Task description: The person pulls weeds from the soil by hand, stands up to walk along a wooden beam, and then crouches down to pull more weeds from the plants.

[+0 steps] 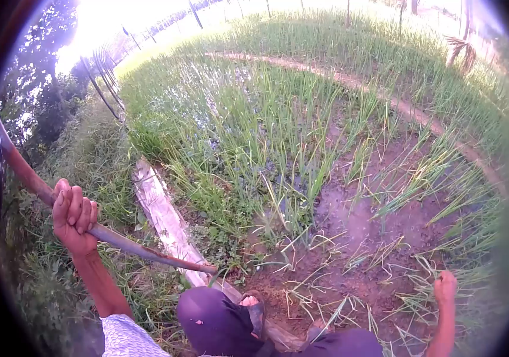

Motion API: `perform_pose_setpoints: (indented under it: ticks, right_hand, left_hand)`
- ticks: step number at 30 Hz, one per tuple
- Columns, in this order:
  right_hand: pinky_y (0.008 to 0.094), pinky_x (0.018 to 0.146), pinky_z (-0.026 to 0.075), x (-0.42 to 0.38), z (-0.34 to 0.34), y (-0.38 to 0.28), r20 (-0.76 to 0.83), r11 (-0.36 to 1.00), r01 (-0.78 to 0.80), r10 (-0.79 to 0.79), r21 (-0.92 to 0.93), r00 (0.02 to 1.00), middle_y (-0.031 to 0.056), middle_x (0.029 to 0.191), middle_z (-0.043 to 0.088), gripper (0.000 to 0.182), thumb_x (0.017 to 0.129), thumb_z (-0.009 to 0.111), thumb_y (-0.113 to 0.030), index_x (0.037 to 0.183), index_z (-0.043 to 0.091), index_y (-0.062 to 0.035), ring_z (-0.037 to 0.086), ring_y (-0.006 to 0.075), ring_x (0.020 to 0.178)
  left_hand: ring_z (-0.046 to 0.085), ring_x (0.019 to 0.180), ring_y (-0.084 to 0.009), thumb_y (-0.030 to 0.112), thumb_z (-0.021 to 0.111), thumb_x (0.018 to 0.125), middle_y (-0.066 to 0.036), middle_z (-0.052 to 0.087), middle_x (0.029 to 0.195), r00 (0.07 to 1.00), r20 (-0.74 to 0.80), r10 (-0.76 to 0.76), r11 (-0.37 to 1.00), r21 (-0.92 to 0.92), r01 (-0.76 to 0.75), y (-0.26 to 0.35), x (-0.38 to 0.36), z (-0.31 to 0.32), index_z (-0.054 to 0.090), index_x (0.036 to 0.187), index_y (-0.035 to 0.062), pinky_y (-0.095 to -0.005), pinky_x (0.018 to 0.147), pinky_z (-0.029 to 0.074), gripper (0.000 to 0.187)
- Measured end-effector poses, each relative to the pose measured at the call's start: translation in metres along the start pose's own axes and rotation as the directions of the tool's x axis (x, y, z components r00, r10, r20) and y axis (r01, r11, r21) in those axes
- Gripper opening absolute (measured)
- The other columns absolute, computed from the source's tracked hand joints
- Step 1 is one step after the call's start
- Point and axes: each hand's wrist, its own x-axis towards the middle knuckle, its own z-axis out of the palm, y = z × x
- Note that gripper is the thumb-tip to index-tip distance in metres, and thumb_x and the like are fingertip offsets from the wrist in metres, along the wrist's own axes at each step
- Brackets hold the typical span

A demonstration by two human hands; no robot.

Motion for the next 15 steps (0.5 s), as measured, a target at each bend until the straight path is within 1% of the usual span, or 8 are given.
perform_pose_setpoints:
  ticks: [2, 3, 4, 5, 8, 10, 12, 15]
  right_hand:
    - [0.0486, 0.067, 0.041, -0.070, -0.047, 0.032, 0.127, 0.987, -0.024, 0.045, -0.158, 0.991, 0.0210, 0.073, 0.052, 0.010, 0.066, 0.049, -0.001, 0.075, 0.054, 0.0004, 0.052, 0.0411, 0.075]
    - [0.0487, 0.067, 0.040, -0.114, -0.067, 0.054, 0.107, 0.964, -0.098, 0.127, -0.247, 0.986, 0.0204, 0.073, 0.052, 0.008, 0.066, 0.049, -0.002, 0.074, 0.053, -0.0014, 0.051, 0.0409, 0.074]
    - [0.0461, 0.068, 0.044, -0.167, -0.091, 0.103, 0.193, 0.860, -0.241, 0.357, -0.451, 0.914, 0.0190, 0.084, 0.059, 0.013, 0.071, 0.052, -0.004, 0.081, 0.060, -0.0027, 0.056, 0.0387, 0.079]
    - [0.0457, 0.067, 0.044, -0.208, -0.115, 0.121, 0.227, 0.762, -0.317, 0.513, -0.565, 0.828, 0.0190, 0.083, 0.060, 0.012, 0.071, 0.053, -0.005, 0.081, 0.060, -0.0022, 0.056, 0.0383, 0.078]
    - [0.0446, 0.064, 0.046, -0.266, -0.176, 0.113, 0.341, 0.565, -0.354, 0.779, -0.745, 0.527, 0.0191, 0.081, 0.061, 0.012, 0.071, 0.056, -0.007, 0.079, 0.061, -0.0010, 0.058, 0.0372, 0.074]
    - [0.0439, 0.062, 0.047, -0.268, -0.193, 0.098, 0.409, 0.552, -0.291, 0.806, -0.782, 0.428, 0.0192, 0.079, 0.062, 0.012, 0.070, 0.057, -0.008, 0.078, 0.061, -0.0002, 0.059, 0.0365, 0.071]
    - [0.0431, 0.060, 0.048, -0.263, -0.200, 0.090, 0.467, 0.574, -0.225, 0.793, -0.788, 0.391, 0.0192, 0.077, 0.062, 0.013, 0.070, 0.059, -0.010, 0.077, 0.062, 0.0006, 0.060, 0.0358, 0.069]
    - [0.0420, 0.057, 0.049, -0.227, -0.192, 0.085, 0.582, 0.667, -0.039, 0.676, -0.744, 0.451, 0.0193, 0.074, 0.063, 0.015, 0.069, 0.062, -0.012, 0.076, 0.063, 0.0018, 0.062, 0.0348, 0.065]
  left_hand:
    - [0.026, 0.034, -0.0004, 0.016, 0.048, 0.096, 0.006, 0.032, 0.054, 1.000, 0.003, 0.004, 1.000, -0.011, -0.004, -0.001, -0.002, -0.004, 0.041, 0.091, 0.0094, -0.0178, 0.032, 0.026, 0.010]
    - [0.027, 0.034, -0.0001, 0.015, 0.047, 0.096, 0.006, 0.032, 0.054, 1.000, 0.009, 0.008, 1.000, -0.016, -0.008, -0.001, -0.001, -0.006, 0.042, 0.093, 0.0092, -0.0175, 0.032, 0.026, 0.008]
    - [0.027, 0.034, -0.0003, 0.015, 0.047, 0.096, 0.006, 0.033, 0.055, 0.999, 0.033, 0.018, 1.000, -0.025, -0.017, -0.002, 0.000, -0.009, 0.042, 0.094, 0.0088, -0.0175, 0.032, 0.026, 0.008]
    - [0.027, 0.034, -0.0004, 0.015, 0.048, 0.096, 0.006, 0.033, 0.055, 0.998, 0.055, 0.026, 0.999, -0.035, -0.024, -0.003, 0.001, -0.011, 0.042, 0.094, 0.0084, -0.0176, 0.032, 0.027, 0.008]
    - [0.027, 0.034, -0.0010, 0.013, 0.050, 0.094, 0.005, 0.034, 0.056, 0.996, 0.068, 0.053, 0.996, -0.074, -0.048, -0.005, 0.002, -0.012, 0.042, 0.095, 0.0077, -0.0173, 0.031, 0.027, 0.010]
    - [0.027, 0.034, -0.0010, 0.012, 0.051, 0.094, 0.005, 0.035, 0.056, 0.996, 0.081, 0.048, 0.994, -0.098, -0.040, -0.006, 0.001, -0.015, 0.042, 0.095, 0.0076, -0.0172, 0.031, 0.027, 0.010]
    - [0.029, 0.037, -0.0015, 0.013, 0.060, 0.088, 0.004, 0.038, 0.056, 0.999, -0.031, 0.017, 0.995, -0.097, -0.019, -0.005, -0.001, -0.007, 0.044, 0.095, 0.0061, -0.0191, 0.034, 0.023, 0.019]
    - [0.032, 0.038, -0.0033, 0.011, 0.063, 0.086, 0.004, 0.043, 0.059, 0.991, -0.131, 0.019, 0.999, -0.045, -0.025, 0.000, -0.005, -0.005, 0.047, 0.096, 0.0055, -0.0203, 0.036, 0.024, 0.020]
